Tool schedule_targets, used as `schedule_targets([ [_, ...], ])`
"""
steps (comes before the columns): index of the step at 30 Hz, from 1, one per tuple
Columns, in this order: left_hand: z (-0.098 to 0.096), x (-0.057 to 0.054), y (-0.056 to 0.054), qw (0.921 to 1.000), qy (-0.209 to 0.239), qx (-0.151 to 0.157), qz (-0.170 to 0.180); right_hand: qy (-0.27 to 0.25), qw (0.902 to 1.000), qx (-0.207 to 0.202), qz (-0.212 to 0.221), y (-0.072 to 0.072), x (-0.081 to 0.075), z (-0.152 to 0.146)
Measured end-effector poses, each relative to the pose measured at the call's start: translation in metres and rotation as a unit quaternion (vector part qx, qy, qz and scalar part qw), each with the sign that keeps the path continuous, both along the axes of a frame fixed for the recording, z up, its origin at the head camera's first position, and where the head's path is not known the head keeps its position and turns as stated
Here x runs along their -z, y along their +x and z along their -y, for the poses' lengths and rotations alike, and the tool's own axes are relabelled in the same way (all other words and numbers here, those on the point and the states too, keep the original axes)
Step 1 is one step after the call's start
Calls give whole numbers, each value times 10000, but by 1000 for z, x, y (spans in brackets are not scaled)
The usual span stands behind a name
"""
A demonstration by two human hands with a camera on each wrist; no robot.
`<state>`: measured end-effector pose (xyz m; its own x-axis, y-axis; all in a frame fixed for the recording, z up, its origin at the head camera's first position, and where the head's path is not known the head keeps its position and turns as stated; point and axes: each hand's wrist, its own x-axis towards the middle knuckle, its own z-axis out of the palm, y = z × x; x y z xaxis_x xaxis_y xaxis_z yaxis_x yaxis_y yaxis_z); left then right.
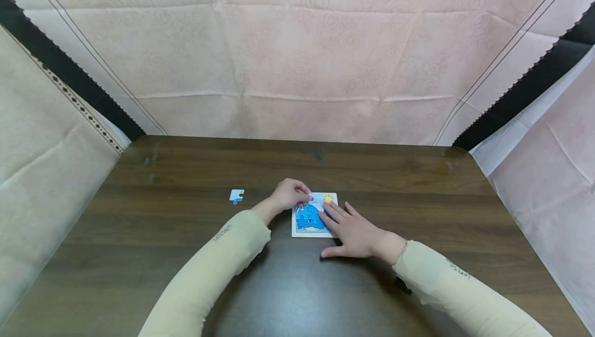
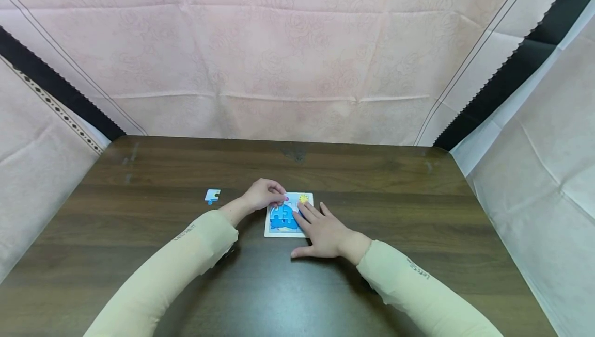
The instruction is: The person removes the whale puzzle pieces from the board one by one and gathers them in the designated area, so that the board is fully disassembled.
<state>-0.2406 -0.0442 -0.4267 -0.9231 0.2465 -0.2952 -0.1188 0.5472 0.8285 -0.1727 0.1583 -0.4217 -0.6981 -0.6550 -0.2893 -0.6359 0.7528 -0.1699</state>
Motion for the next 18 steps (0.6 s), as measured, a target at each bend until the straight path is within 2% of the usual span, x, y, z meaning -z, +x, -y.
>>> schedule_targets([
  [9, -1, -1, 2, 9998, -182, -25, -55, -69, 9995, -231, -209, 3, 3, 0],
  [18, -1, -3, 4, 9998, -126, 39, -176, 10, 9997, -247, -57, 2, 0, 1],
])
